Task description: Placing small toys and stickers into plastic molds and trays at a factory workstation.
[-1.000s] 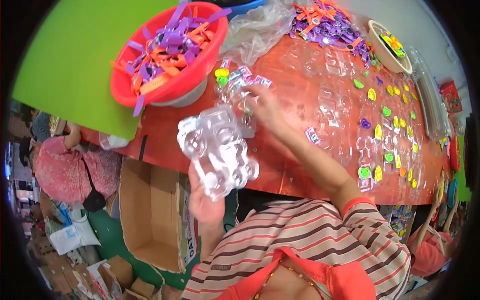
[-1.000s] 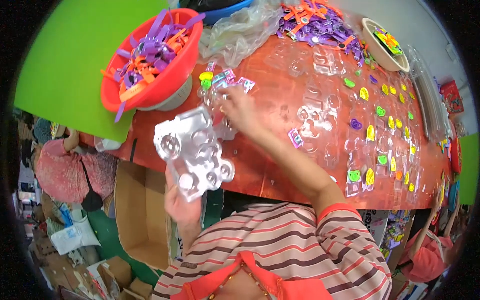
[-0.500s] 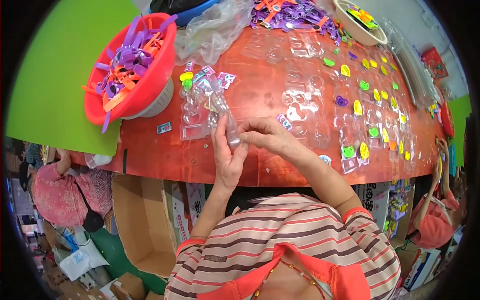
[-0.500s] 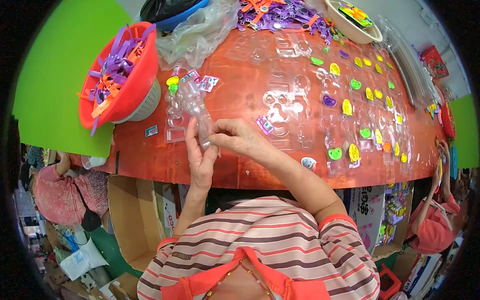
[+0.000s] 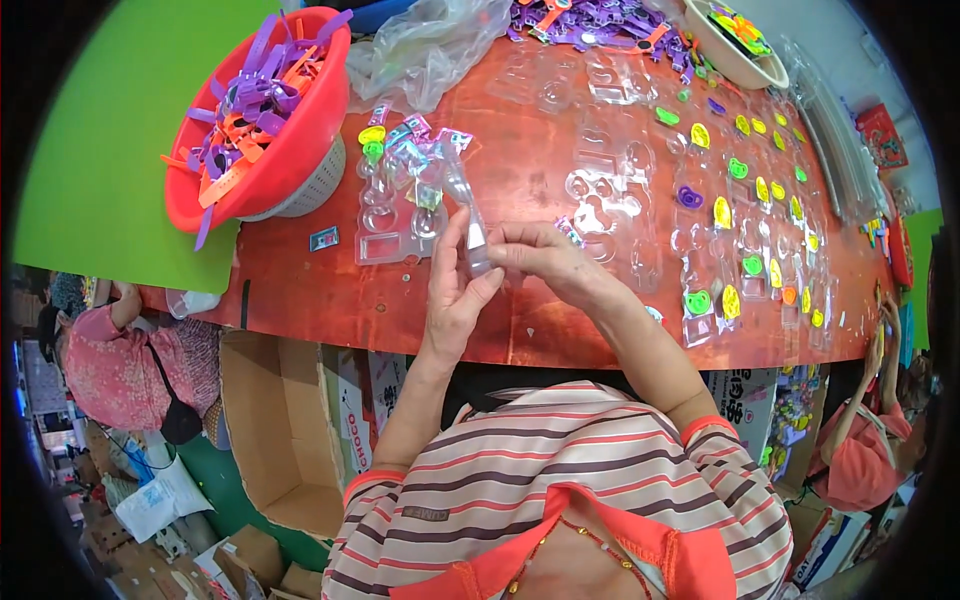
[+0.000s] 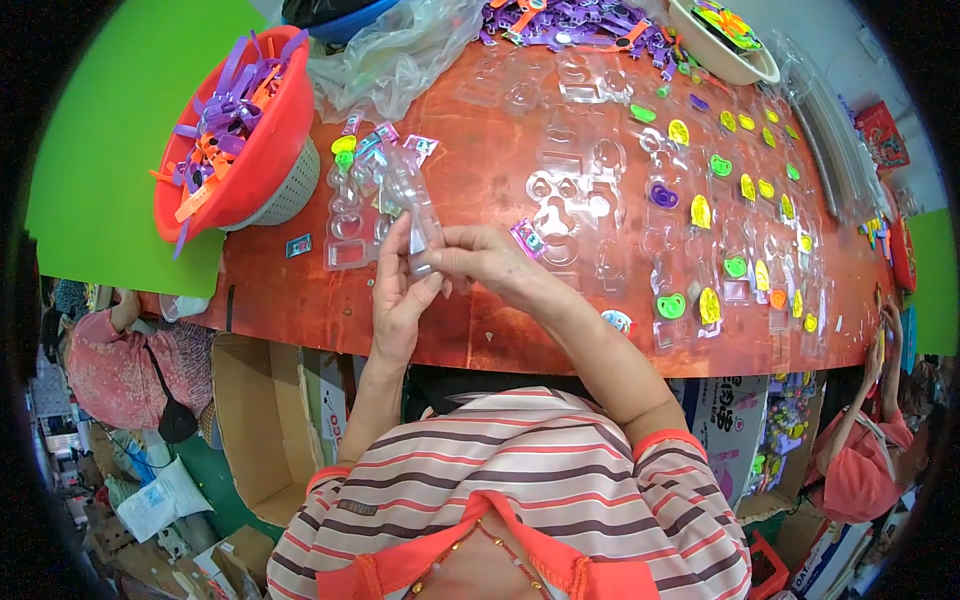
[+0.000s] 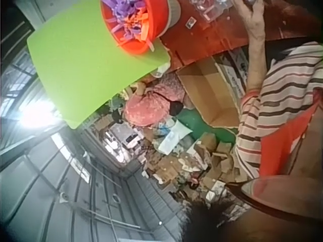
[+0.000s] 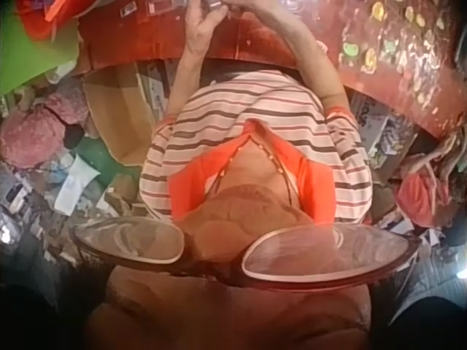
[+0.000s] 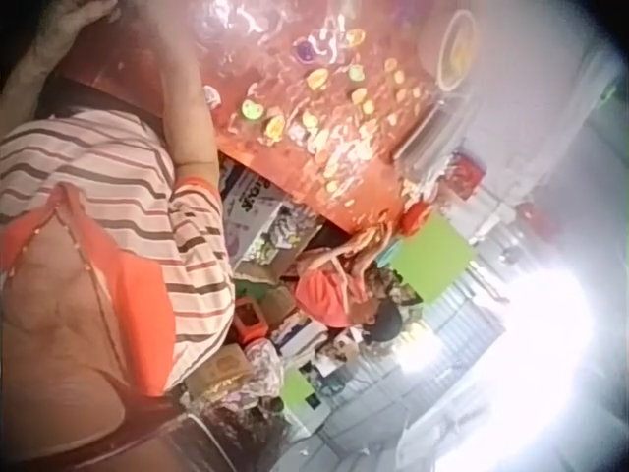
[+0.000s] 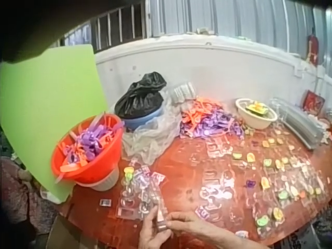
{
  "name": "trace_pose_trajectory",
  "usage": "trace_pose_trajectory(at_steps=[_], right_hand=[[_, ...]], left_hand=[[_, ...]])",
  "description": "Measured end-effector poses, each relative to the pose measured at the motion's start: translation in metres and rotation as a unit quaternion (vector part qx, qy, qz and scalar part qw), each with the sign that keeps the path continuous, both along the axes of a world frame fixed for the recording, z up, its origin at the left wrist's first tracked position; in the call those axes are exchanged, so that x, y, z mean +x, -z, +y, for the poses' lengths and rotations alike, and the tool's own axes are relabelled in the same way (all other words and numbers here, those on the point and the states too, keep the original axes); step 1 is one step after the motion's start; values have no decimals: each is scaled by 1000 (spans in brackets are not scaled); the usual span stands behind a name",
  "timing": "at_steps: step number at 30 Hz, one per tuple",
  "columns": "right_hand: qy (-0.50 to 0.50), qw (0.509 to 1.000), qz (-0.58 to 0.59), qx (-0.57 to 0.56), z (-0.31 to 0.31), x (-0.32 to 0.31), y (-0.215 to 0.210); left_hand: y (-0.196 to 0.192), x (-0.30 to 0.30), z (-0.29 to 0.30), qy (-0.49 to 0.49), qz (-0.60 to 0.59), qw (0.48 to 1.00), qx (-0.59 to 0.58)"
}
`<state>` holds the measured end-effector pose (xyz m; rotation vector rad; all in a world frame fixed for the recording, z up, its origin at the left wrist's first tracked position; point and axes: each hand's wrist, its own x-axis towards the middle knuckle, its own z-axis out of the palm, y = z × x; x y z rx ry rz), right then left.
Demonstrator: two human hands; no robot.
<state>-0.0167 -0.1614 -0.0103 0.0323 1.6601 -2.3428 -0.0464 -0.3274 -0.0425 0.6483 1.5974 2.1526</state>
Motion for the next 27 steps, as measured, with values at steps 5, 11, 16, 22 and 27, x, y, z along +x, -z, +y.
trace_pose_trajectory(at_steps=[5,11,16,22,27], right_hand=[[-17,1000,6,-3,3,3,12],[3,999,42,8,4,4,13],[14,998,58,-8,1,4,20],[26,997,75,-5,-2,4,23],[29,995,87,25,-4,6,17]], left_hand=[[12,-1,0,-59,110,990,-63],[1,-3,-5,-25,146,986,-77],[-6,-5,-4,3,-2,1000,7],[-1,-7,-3,-10,0,1000,16],[-2,-5,-1,-32,51,998,-11]])
